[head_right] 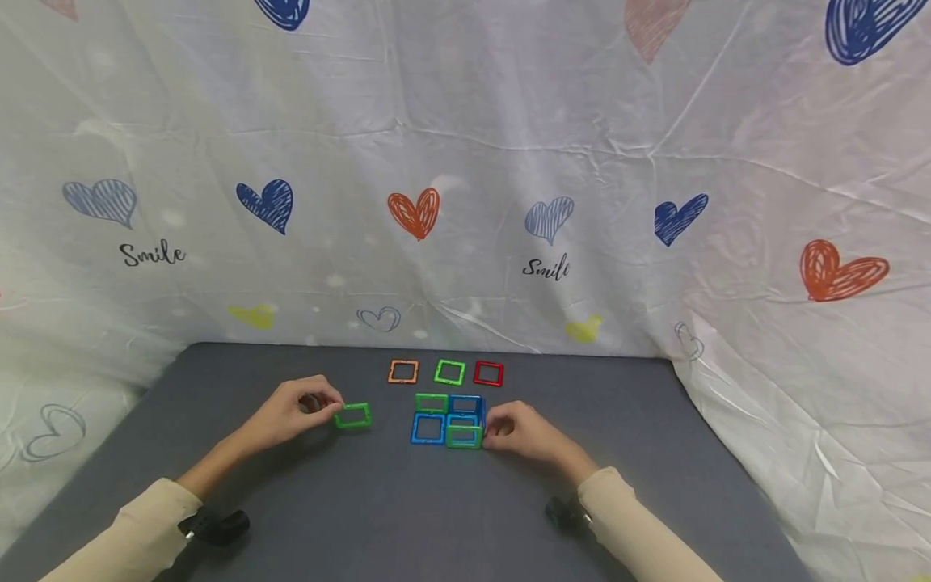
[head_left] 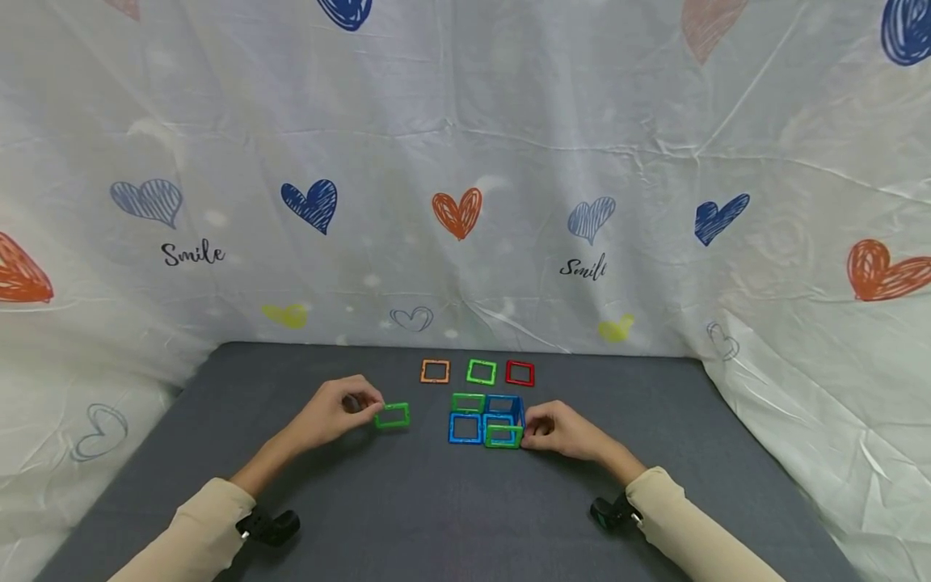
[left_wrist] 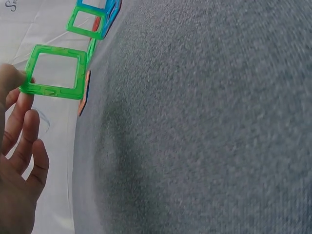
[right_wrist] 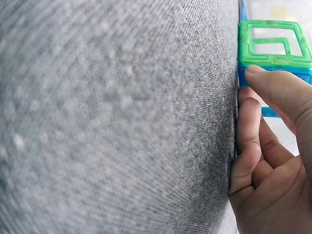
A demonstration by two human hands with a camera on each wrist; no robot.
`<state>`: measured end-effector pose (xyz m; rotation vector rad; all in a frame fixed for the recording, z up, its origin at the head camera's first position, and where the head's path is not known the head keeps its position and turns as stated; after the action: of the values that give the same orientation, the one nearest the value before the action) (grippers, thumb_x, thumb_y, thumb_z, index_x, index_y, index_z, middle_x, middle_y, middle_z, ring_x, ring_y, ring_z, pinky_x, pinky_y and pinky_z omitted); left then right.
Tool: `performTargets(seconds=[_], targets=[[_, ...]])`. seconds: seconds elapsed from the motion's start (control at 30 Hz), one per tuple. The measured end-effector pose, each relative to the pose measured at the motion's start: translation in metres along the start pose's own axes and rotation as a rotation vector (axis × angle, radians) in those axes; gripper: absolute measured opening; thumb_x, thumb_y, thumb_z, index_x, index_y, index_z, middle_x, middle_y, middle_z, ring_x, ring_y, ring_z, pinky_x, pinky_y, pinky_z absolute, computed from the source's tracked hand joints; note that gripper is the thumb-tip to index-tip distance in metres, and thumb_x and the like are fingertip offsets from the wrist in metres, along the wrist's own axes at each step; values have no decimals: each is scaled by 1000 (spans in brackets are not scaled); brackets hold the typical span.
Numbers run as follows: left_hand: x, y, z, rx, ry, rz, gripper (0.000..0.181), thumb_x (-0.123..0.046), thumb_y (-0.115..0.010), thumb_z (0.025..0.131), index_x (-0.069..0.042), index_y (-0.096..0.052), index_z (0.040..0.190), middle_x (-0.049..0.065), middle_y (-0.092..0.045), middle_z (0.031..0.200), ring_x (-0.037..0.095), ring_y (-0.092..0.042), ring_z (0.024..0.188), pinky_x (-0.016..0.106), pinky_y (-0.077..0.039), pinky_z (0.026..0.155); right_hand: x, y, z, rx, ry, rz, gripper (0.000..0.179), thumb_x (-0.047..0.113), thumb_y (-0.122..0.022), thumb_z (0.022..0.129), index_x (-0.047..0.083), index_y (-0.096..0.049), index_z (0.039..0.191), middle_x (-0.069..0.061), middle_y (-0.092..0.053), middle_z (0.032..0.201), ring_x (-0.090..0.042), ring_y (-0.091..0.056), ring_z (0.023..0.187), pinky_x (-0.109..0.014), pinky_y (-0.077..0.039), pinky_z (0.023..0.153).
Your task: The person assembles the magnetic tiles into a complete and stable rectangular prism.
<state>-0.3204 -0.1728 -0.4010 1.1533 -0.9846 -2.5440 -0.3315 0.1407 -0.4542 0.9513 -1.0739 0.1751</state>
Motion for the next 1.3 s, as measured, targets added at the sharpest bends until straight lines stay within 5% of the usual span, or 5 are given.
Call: performTargets(seconds=[0.43,1.3], targets=[[-3,-14,2,17,35,-23,11,-3,-76,92,-11,-76,99,-6,-65,91,11,-61,77,31,-52,64,-3,1,0,-12,-41,2,5,3,-75,93,6,-74,97,-5,-70,85,-17,-61,70,-25,-51,64],[-25,-62,24,65,-31,-121,8,-11,-72,97,-12,-76,103,-5,-66,94,13,-63,78,31,-52,64,-3,2,-1,-17,-21,13,6,4,-75,93,6,-74,98,-6,-70,85,-16,-61,70,-25,-51,64]])
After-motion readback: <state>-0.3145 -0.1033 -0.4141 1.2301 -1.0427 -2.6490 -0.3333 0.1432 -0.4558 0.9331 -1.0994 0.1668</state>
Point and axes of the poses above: each hand's wrist, its own z-axis towards the middle knuckle, its own y-axis out of the back of the hand, x = y × z, the point moved 10 cm from there along z, towards the middle knuckle
